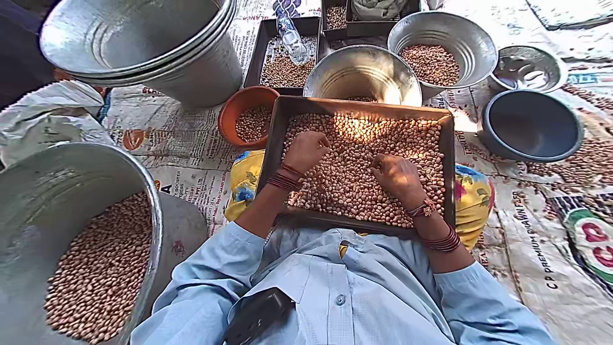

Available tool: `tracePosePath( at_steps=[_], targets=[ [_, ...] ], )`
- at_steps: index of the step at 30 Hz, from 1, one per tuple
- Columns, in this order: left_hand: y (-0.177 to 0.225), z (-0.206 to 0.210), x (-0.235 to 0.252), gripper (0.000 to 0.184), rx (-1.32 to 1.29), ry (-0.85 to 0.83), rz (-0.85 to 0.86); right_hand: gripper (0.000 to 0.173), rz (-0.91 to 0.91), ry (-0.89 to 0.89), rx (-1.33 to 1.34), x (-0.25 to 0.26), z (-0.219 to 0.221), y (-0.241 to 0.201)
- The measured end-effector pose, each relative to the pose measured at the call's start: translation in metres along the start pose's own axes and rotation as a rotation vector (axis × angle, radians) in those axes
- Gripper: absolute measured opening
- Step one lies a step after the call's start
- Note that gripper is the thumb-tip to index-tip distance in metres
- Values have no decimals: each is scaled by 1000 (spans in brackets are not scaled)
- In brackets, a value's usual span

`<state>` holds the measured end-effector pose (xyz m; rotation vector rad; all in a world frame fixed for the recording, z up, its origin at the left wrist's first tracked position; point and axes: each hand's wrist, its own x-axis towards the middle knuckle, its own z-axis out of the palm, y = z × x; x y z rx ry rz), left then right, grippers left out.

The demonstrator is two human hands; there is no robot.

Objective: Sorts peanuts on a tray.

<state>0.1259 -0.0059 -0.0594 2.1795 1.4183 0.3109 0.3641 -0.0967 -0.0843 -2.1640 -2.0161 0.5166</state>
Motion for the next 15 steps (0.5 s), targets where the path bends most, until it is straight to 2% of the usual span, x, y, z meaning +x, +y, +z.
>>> tracePosePath(
  at_steps=[4, 7, 10, 13, 15],
  targets=[
    [-34, -71, 5, 20, 170, 377, -131, 18, -6, 15, -5, 0, 1, 2],
    [-41, -82, 3, 29, 262, 515, -41, 20, -4, 28, 20, 3, 2, 3],
    [-29, -42, 3, 18, 167, 357, 168, 19, -8, 37, 213, 5, 0, 11],
    [-17, 2, 1, 11, 135, 81, 217, 14, 7, 2, 701, 2, -3, 27],
    [-14, 20, -2, 11, 152, 18, 233, 16, -18, -15, 1032, 0, 2, 37]
  ],
)
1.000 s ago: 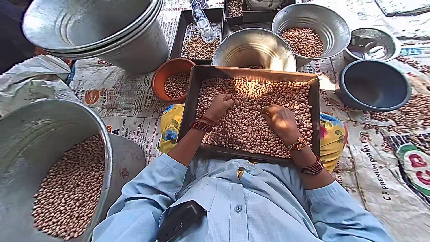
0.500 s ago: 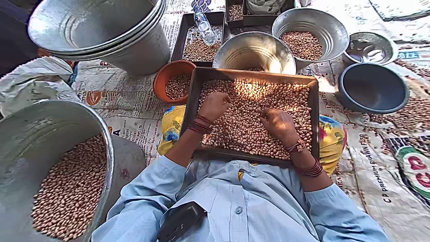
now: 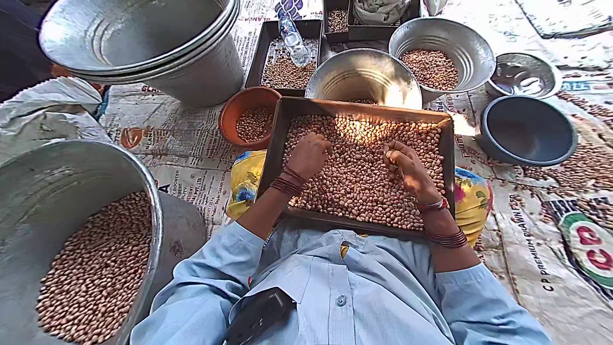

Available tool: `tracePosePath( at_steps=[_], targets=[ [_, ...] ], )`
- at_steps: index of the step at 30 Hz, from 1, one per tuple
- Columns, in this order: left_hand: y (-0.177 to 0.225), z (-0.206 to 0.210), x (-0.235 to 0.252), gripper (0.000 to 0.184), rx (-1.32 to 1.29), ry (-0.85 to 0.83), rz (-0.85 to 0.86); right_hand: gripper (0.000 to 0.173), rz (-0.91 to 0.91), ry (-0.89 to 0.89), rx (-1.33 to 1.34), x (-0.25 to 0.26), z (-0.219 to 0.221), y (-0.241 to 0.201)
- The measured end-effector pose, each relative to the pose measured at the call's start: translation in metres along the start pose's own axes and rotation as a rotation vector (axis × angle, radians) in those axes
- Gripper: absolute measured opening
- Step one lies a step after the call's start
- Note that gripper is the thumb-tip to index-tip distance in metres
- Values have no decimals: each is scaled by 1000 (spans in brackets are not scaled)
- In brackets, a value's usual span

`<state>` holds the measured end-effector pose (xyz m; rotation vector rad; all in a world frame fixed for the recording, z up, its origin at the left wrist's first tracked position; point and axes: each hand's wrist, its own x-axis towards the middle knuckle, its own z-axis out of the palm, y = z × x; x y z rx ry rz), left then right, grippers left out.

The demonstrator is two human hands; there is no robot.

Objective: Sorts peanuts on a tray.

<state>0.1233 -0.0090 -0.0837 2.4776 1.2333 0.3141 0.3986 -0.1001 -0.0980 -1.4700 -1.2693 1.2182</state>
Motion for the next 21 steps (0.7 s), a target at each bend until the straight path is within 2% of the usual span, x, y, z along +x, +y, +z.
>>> tracePosePath(
  at_steps=[2, 8, 10, 12, 14, 17, 21],
  targets=[
    [2, 10, 1, 11, 28, -5, 23, 17, 6, -4, 25, 1, -2, -3],
    [7, 18, 0, 8, 128, 43, 26, 12, -157, -27, -684, 14, 34, -40],
    [3, 13, -2, 9, -4, 89, -15, 12, -177, -17, -827, 24, 47, -41],
    [2, 0, -3, 11, -229, 137, -131, 16, -161, -9, -951, 35, 53, -38],
    [2, -10, 3, 16, -365, 100, -240, 17, -155, -13, -989, 38, 54, -36],
    [17, -1, 9, 19, -350, 42, -122, 16, -157, -10, -985, 36, 54, -37],
    [46, 16, 4, 17, -203, -24, 22, 14, -152, -6, -971, 35, 55, -36]
  ],
)
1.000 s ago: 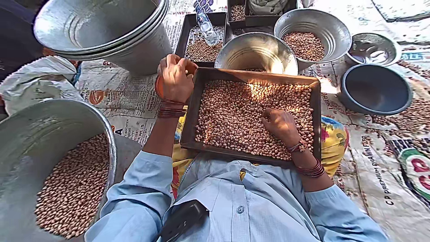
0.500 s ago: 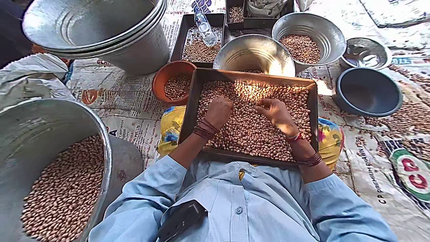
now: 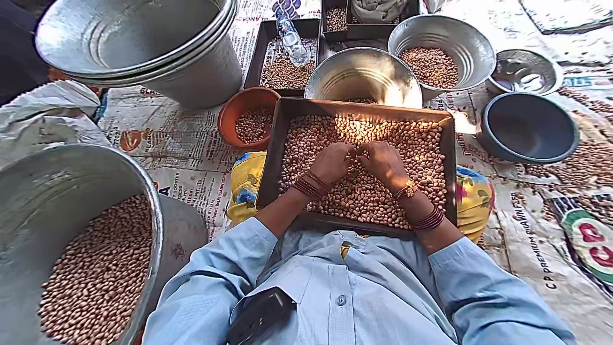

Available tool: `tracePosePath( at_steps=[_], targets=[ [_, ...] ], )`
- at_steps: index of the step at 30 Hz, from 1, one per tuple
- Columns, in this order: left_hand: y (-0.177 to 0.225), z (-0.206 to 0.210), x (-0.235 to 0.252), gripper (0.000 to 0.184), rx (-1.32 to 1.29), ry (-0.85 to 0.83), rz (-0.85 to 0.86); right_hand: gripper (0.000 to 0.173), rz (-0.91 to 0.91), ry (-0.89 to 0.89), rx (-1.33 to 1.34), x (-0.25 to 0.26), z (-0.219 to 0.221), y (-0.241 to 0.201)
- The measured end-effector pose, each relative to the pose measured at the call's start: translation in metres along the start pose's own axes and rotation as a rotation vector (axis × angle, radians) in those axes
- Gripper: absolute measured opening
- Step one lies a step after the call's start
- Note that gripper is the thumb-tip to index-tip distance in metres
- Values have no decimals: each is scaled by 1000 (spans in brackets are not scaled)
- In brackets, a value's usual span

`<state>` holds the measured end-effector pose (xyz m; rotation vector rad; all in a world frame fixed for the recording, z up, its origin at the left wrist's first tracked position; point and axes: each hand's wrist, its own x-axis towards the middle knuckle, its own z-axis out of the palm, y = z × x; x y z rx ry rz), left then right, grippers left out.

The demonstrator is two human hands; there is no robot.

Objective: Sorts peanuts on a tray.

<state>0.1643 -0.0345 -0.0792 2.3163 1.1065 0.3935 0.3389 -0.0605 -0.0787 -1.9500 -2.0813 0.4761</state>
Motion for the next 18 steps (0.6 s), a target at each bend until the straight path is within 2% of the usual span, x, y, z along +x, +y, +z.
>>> tracePosePath(
  at_steps=[5, 9, 12, 14, 15, 17, 18],
  targets=[
    [7, 18, 6, 19, 167, -26, -46, 7, -76, 86, -9, -8, 7, 1],
    [3, 5, 6, 16, -27, -17, -86, 13, 1, 49, 63, -9, 7, 6],
    [-31, -20, 11, 17, -352, 94, -180, 13, 35, 35, 351, -23, 0, 27],
    [-51, -39, 1, 11, -614, 163, -238, 11, 68, 36, 599, -30, -11, 39],
    [-57, -45, -7, 14, -700, 179, -246, 12, 100, 29, 750, -32, -16, 44],
    [-53, -54, -29, 19, -671, 130, -271, 15, 109, 17, 1102, -39, -20, 54],
    [-44, -55, -41, 15, -571, 99, -289, 18, 95, 27, 1226, -44, -22, 55]
  ],
)
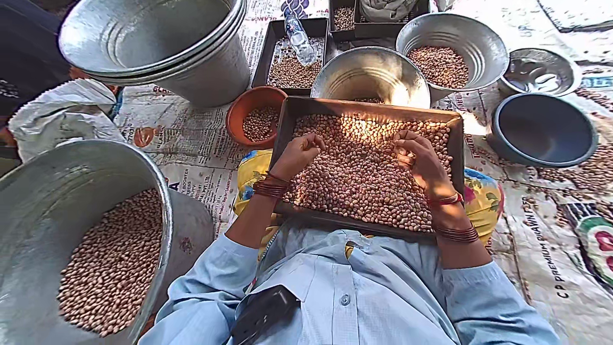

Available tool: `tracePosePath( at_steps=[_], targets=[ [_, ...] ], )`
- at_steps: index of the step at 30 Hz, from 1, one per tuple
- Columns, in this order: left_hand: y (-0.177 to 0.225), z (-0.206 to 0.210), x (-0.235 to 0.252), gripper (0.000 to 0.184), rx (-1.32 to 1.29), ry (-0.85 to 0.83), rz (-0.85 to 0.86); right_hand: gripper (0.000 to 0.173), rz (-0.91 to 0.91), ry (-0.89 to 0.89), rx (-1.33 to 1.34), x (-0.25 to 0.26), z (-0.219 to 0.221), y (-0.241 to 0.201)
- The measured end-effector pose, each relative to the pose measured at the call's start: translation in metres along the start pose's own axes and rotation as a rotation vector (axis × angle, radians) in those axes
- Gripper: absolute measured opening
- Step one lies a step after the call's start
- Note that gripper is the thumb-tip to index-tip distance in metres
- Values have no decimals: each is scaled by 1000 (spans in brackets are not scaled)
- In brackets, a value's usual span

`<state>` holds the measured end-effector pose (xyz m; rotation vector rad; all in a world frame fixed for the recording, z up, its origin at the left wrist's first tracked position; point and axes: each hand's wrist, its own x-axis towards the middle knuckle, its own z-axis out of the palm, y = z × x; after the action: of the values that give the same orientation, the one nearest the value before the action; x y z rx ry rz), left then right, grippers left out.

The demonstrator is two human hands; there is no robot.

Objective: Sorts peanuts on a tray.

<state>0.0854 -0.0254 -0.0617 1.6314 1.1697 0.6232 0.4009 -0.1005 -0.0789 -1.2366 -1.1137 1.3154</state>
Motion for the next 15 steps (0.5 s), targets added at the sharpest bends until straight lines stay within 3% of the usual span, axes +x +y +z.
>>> tracePosePath(
  at_steps=[2, 5, 9, 15],
  targets=[
    [1, 7, -18, 8, 220, -23, -9, 24, -24, 1, 51, -9, -2, -1],
    [-8, 18, -26, 8, 440, -8, 31, 17, 1, -7, -287, -15, 9, -5],
    [-12, 27, -27, 10, 524, 13, 38, 10, 22, -88, -778, -6, 51, -9],
    [-11, 27, -26, 10, 580, -51, 32, 16, -9, -203, -1116, -4, 90, -3]
  ],
)
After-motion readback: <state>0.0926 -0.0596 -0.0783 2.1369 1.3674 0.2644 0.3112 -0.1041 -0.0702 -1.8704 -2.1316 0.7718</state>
